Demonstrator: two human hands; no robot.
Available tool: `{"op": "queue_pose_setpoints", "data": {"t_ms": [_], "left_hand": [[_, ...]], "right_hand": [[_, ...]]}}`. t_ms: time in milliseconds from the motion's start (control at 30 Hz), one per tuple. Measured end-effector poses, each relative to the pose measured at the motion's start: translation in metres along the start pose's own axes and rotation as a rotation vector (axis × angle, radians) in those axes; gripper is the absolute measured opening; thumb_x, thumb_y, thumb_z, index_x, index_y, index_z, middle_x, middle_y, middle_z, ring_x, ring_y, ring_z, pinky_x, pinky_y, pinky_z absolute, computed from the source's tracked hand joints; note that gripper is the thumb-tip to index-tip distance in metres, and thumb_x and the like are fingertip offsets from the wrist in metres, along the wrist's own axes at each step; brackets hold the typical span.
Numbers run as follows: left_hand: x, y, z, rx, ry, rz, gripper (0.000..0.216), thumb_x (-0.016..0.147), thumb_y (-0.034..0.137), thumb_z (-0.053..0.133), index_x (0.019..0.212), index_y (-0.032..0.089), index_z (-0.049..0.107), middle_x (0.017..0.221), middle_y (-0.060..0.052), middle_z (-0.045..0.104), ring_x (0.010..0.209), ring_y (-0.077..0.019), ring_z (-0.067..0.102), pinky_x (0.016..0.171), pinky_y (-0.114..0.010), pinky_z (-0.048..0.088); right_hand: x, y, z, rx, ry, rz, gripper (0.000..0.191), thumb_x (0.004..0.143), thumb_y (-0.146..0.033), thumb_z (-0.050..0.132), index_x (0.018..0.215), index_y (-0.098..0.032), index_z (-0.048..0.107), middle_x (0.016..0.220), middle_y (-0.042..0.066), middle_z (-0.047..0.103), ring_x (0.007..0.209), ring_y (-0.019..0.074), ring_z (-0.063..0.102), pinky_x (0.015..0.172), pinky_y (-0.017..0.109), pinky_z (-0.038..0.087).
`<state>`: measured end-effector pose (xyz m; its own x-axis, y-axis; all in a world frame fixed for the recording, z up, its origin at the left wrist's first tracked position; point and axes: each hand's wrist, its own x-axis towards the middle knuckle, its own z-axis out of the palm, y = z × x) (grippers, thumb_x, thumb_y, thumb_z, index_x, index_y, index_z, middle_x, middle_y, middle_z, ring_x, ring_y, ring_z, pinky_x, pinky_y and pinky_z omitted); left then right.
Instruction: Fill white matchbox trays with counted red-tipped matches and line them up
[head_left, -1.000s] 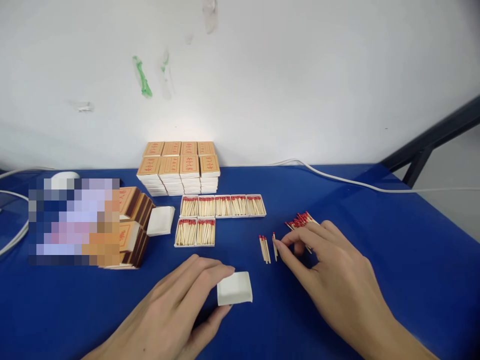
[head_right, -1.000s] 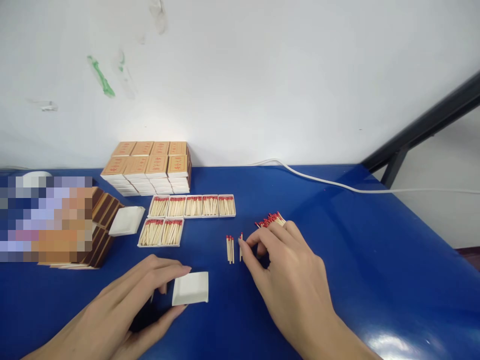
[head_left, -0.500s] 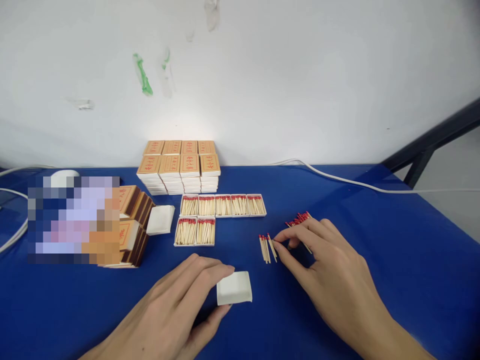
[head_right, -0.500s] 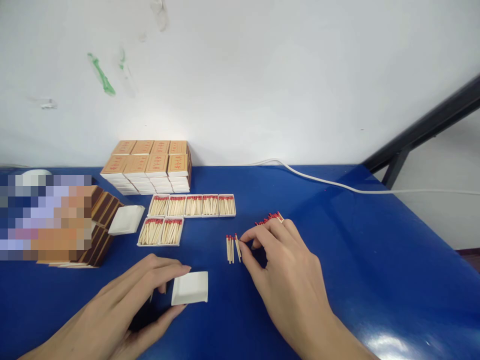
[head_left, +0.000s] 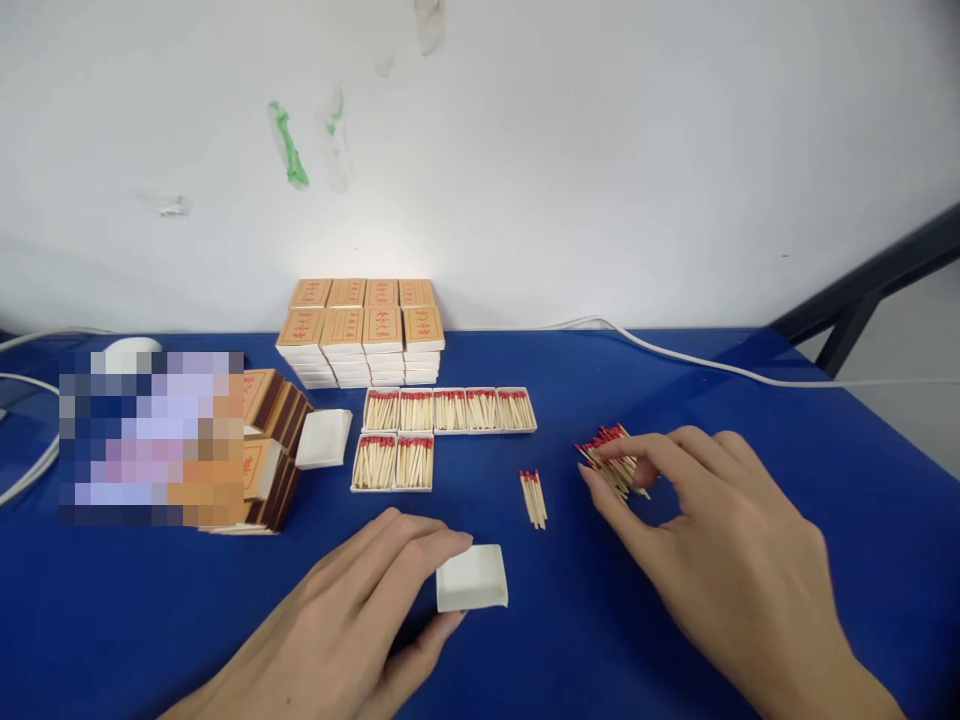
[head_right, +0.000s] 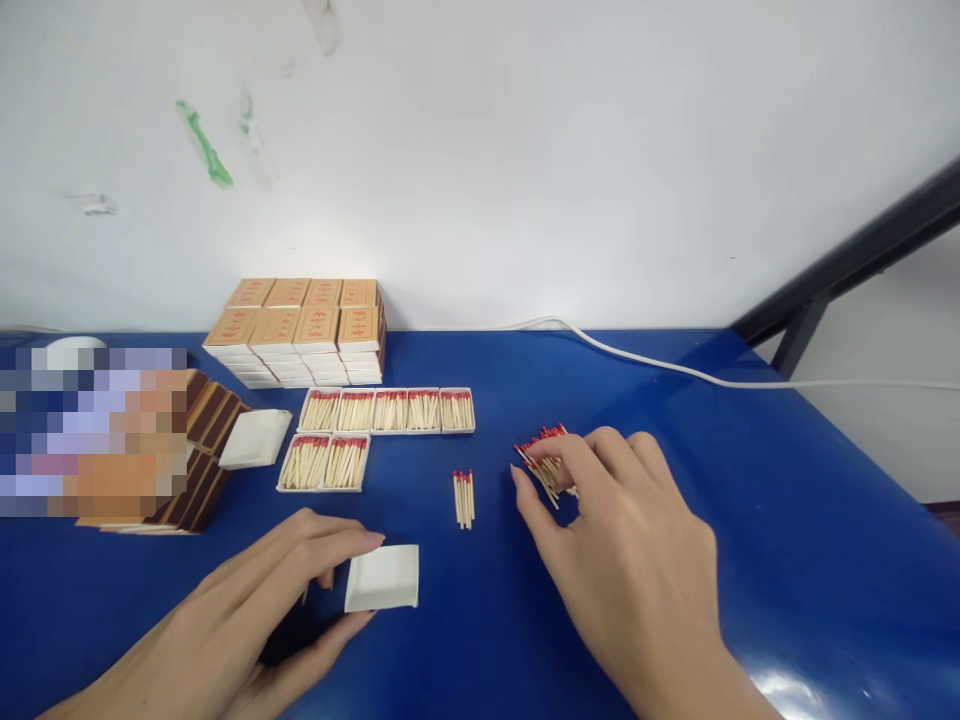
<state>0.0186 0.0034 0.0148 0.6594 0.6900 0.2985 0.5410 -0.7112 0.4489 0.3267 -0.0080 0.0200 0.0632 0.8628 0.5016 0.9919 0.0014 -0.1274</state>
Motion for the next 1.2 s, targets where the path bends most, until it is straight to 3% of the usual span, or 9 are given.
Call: {"op": "queue_pose_setpoints", "data": {"t_ms": [267,467,833,1200], "left_hand": [[0.002,0.001,0.002,0.018,0.04,-0.004,0.028,0.122,0.037,0.052,0.149,0.031,0.06,0.128,0.0,0.082,0.121,-0.0171,0.082,0.105,-0.025,0.068],[0.002,0.001,-0.001,-0.018,0.004,0.007,0.028,0.122,0.034,0.054,0.148,0.029,0.061,0.127,-0.003,0.081,0.116,-0.0169,0.084,0.103,-0.024,0.068],[0.003,0.001,-0.001,-0.02,-0.014,-0.001,0.03,0.122,0.034,0.054,0.151,0.031,0.058,0.129,-0.001,0.079,0.119,-0.0149,0.082,0.108,-0.023,0.065],[-0.002,0.0,-0.002,-0.081,-0.051,-0.033,0.039,0.117,0.024,0.061,0.155,0.032,0.057,0.133,-0.002,0.077,0.122,-0.0175,0.08,0.112,-0.028,0.065]], "right_hand": [[-0.006,-0.001,-0.007,-0.171,0.02,-0.077,0.042,0.116,-0.044,0.052,0.086,-0.024,0.072,0.075,0.007,0.064,0.082,0.0279,0.056,0.054,0.035,0.024],[-0.009,-0.001,-0.012,-0.211,-0.023,-0.085,0.044,0.117,-0.045,0.047,0.083,-0.025,0.068,0.073,0.009,0.064,0.081,0.0295,0.054,0.056,0.038,0.027],[-0.008,0.001,-0.007,-0.127,-0.031,-0.093,0.04,0.115,-0.037,0.051,0.083,-0.024,0.071,0.072,0.006,0.064,0.077,0.0264,0.06,0.046,0.03,0.029],[-0.01,0.003,-0.01,0.043,-0.117,-0.005,0.04,0.111,-0.055,0.056,0.087,-0.029,0.074,0.074,0.003,0.065,0.071,0.0235,0.064,0.045,0.029,0.042]]}}
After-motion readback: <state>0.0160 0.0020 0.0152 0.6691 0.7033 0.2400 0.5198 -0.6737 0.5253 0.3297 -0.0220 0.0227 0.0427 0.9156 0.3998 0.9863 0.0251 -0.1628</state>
